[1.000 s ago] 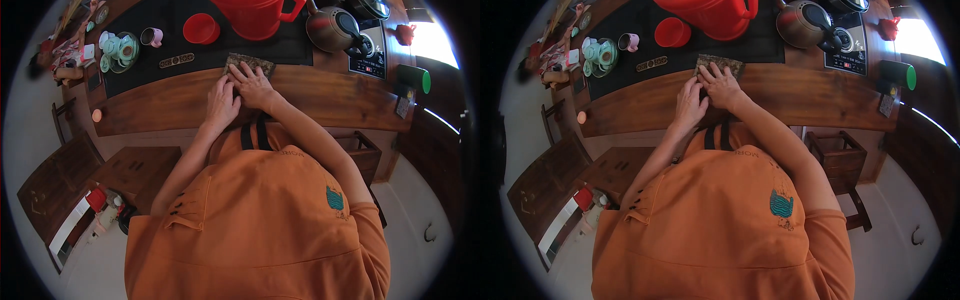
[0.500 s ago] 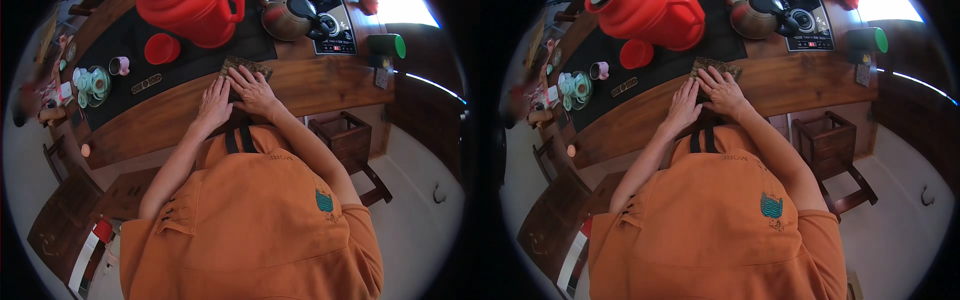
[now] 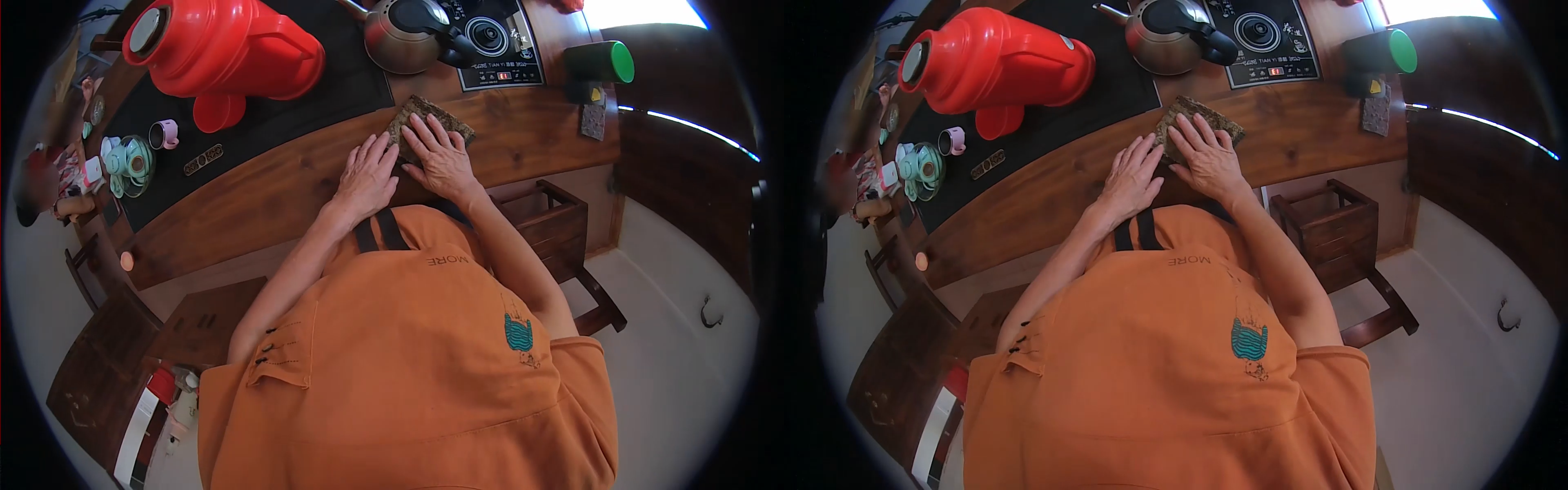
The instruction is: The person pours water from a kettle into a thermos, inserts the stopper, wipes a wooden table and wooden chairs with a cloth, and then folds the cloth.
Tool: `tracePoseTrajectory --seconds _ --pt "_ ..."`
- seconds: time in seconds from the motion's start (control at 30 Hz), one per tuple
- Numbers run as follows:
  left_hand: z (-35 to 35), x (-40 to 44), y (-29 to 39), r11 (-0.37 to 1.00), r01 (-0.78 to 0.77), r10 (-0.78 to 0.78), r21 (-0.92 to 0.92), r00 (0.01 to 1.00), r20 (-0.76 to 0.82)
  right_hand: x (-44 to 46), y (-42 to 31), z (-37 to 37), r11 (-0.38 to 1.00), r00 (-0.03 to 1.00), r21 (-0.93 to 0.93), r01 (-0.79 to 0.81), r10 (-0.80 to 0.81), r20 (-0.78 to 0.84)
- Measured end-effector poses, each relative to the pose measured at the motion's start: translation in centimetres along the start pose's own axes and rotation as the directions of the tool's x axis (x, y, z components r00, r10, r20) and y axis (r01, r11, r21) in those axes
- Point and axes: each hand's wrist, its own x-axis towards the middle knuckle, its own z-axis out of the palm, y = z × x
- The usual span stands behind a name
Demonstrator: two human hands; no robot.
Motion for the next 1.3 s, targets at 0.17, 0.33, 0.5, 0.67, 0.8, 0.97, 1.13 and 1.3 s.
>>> tracePoseTrajectory --seconds 0.17,0.33,0.5,0.67,0.8,0.97,1.13,1.3 --pt "0.9 1.9 2.8 0.999 0.033 -0.033 0.043 0.999 0.002 -1.4 3.8 -1.3 0.999 1.000 0.024 0.028 -0.028 -0.013" --pt "2.4 3.7 5.1 0.997 0.071 -0.071 0.002 0.997 -0.021 -3.4 7.9 -3.0 0.999 0.999 0.021 0.044 -0.043 -0.031" --pt "2.3 4.8 7.2 0.991 0.117 -0.119 -0.067 0.992 -0.031 -4.8 10.5 -6.1 0.970 0.994 0.239 0.038 -0.012 -0.109" --pt "2.8 4.8 7.9 0.962 0.210 -0.215 -0.172 0.977 -0.012 -7.6 17.6 -9.6 0.896 0.841 0.416 -0.156 0.341 -0.419" --pt "2.8 5.5 9.0 0.943 0.275 -0.282 -0.188 0.959 -0.011 -7.1 24.8 -13.3 0.669 0.604 0.668 -0.326 0.691 -0.397" --pt "2.7 6.4 9.6 0.953 0.289 -0.290 -0.096 0.957 -0.005 -1.5 26.8 -19.8 0.695 0.633 0.606 -0.386 0.678 -0.374" --pt "3.1 6.2 9.7 0.938 0.310 -0.327 -0.159 0.940 -0.095 3.1 29.7 -20.3 0.863 0.771 0.303 -0.404 0.500 -0.395" --pt "3.0 5.8 9.9 0.913 0.355 -0.379 -0.200 0.921 -0.095 7.2 28.6 -21.6 0.873 0.797 0.272 -0.406 0.483 -0.362"
